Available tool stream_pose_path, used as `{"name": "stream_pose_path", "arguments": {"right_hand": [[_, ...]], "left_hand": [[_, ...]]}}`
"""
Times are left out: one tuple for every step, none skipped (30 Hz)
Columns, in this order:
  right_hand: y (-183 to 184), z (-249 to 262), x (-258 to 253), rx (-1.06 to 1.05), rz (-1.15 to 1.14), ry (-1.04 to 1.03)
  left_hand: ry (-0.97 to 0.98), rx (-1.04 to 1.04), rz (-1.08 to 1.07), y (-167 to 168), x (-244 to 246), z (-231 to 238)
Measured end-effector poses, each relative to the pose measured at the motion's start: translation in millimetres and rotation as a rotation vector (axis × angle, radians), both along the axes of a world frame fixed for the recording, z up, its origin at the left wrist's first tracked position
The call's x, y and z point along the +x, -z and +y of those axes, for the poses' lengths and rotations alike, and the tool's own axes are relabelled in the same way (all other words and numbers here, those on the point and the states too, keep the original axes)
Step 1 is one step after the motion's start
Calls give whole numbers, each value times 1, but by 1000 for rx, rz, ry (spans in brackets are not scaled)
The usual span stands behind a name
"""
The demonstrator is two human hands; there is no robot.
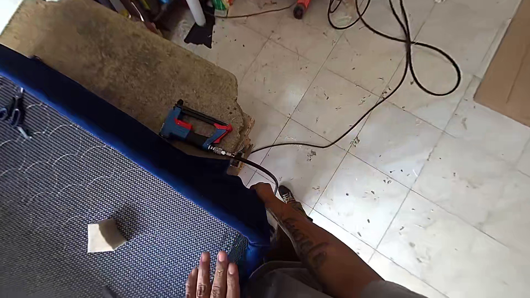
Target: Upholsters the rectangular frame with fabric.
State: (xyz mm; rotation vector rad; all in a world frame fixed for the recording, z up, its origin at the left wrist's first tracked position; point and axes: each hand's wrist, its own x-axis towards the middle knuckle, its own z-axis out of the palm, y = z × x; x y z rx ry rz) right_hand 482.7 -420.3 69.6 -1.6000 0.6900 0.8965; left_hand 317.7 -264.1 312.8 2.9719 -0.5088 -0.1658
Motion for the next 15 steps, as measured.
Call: {"name": "stream_pose_path", "arguments": {"right_hand": [[2,3,6,9,-2,-42],[5,6,11,33,8,-47],[9,10,14,55,11,-47],[11,13,17,77,6,-57],[12,15,19,100,-3,-84],[13,15,22,121,-21,-133],[15,13,24,131,-51,-203],[14,12,26,133,-71,-267],[5,11,30,123,-56,-292],[-17,11,38,108,19,-281],[-50,11,50,96,159,-266],[-69,13,55,66,226,-243],[-71,13,52,46,201,-240],[-55,11,43,56,88,-265],[-27,8,32,69,-71,-293]], "left_hand": [[-10,52,-46,1,12,-6],[-25,81,-76,2,27,-13],[-37,108,-111,4,42,-21],[-52,130,-133,5,57,-29],[-65,146,-153,7,71,-37],[-82,150,-166,8,84,-46],[-104,142,-179,10,96,-57],[-132,131,-182,11,107,-69],[-160,140,-180,12,118,-82],[-173,171,-165,14,129,-95],[-157,187,-157,16,137,-108],[-129,125,-172,18,138,-118],[-109,-5,-207,20,133,-126],[-101,-172,-254,25,122,-132],[-123,-334,-276,35,105,-136]]}}
